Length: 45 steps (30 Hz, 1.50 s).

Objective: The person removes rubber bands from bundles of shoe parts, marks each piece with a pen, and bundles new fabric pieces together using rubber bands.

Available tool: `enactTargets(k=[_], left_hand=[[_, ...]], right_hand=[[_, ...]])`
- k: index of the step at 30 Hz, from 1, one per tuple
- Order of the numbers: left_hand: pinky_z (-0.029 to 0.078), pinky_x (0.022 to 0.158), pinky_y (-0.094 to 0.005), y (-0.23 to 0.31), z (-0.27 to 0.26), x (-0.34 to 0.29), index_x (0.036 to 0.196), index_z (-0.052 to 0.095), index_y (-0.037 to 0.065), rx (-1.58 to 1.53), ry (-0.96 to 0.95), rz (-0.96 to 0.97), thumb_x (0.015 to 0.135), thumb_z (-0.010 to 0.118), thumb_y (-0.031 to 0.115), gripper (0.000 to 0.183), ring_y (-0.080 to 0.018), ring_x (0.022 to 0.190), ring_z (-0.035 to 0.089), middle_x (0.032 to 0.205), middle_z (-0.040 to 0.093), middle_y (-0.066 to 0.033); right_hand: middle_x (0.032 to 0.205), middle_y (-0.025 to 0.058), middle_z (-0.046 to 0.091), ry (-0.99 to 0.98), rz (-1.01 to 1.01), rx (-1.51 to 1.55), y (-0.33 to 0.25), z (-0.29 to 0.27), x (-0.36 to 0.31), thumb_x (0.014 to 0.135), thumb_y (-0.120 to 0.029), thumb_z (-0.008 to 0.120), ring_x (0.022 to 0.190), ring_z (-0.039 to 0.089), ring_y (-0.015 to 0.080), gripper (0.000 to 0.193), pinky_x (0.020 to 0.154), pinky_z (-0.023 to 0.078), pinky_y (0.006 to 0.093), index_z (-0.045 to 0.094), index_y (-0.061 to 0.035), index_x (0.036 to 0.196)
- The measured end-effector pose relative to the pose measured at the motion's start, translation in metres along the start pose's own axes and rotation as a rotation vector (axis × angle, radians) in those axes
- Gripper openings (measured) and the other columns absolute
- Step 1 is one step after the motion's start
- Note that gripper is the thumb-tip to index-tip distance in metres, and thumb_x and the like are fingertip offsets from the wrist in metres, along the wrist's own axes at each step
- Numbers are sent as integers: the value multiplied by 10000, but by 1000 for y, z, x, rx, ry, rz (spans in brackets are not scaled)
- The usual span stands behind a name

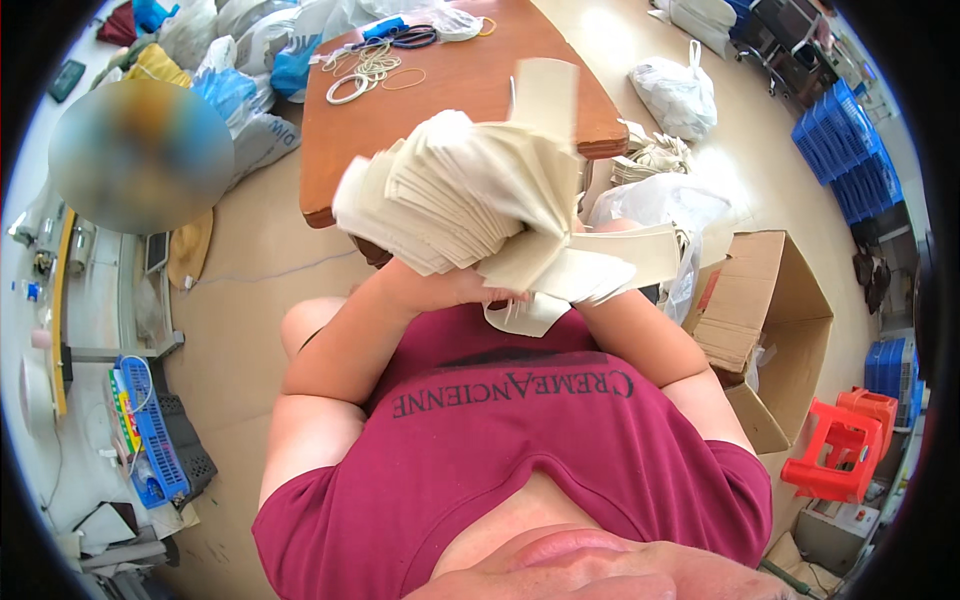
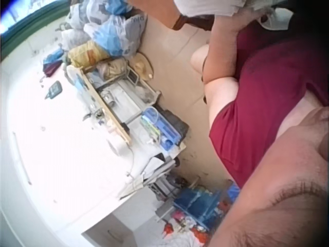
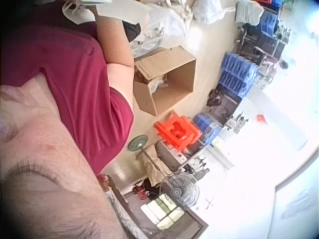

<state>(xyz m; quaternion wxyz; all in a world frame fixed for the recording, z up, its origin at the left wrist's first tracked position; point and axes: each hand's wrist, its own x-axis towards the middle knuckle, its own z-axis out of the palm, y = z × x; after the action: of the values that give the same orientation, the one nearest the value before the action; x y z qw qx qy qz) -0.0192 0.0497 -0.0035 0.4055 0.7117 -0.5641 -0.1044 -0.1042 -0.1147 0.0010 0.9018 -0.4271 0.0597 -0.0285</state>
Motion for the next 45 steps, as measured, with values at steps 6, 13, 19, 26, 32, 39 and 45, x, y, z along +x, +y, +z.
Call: enactTargets(k=[6,13,19,26,32,39,45], left_hand=[[165,1174,-448,2,-6,13,1452,359,140,224,225,256,774,779,306,815,-292,1396,297,1491,359,-77],[225,1174,-390,-6,-5,-5,1508,194,73,-347,350,140,895,660,347,817,-232,1432,247,1539,260,-104],[480,768,-377,-12,8,-7,1149,550,92,-182,771,285,835,707,308,412,-229,886,548,1098,539,-113],[423,838,-370,-9,10,-8,1038,587,424,324,716,622,759,777,304,359,-266,1045,436,1096,422,-32],[430,892,-394,-5,10,-13,1083,603,320,-117,576,449,706,815,301,432,-289,1051,480,1153,448,-69],[466,857,-422,6,-9,-18,1050,660,56,474,513,563,728,769,157,355,-302,1017,554,1157,529,-108],[483,940,-434,14,-16,-22,1159,615,6,271,258,430,770,697,40,399,-353,1109,571,1334,480,-166]], right_hand=[[1205,135,571,-57,-806,-1665,-17,-9,12,784,-367,656,1042,527,360,662,924,385,453,468,-93,1356],[1282,79,462,207,-981,-1913,-15,20,-2,761,-432,654,1062,475,300,622,923,380,409,519,-334,1360],[1038,-2,384,288,-1457,-1708,9,4,-1,738,-341,718,982,416,203,512,832,321,331,551,-579,1159],[993,41,325,84,-1800,-1482,12,-16,2,791,-347,730,845,397,243,454,650,345,341,520,-527,1151],[989,49,327,58,-1828,-1484,11,-18,3,801,-330,718,843,402,250,478,634,352,347,503,-500,1193],[1148,92,598,-128,-1590,-1398,7,-18,9,740,-275,736,1019,567,295,457,890,396,394,543,-276,1154],[1120,121,636,-168,-1072,-1314,26,-27,11,769,-186,711,1037,602,313,401,959,349,408,575,-75,1129]])
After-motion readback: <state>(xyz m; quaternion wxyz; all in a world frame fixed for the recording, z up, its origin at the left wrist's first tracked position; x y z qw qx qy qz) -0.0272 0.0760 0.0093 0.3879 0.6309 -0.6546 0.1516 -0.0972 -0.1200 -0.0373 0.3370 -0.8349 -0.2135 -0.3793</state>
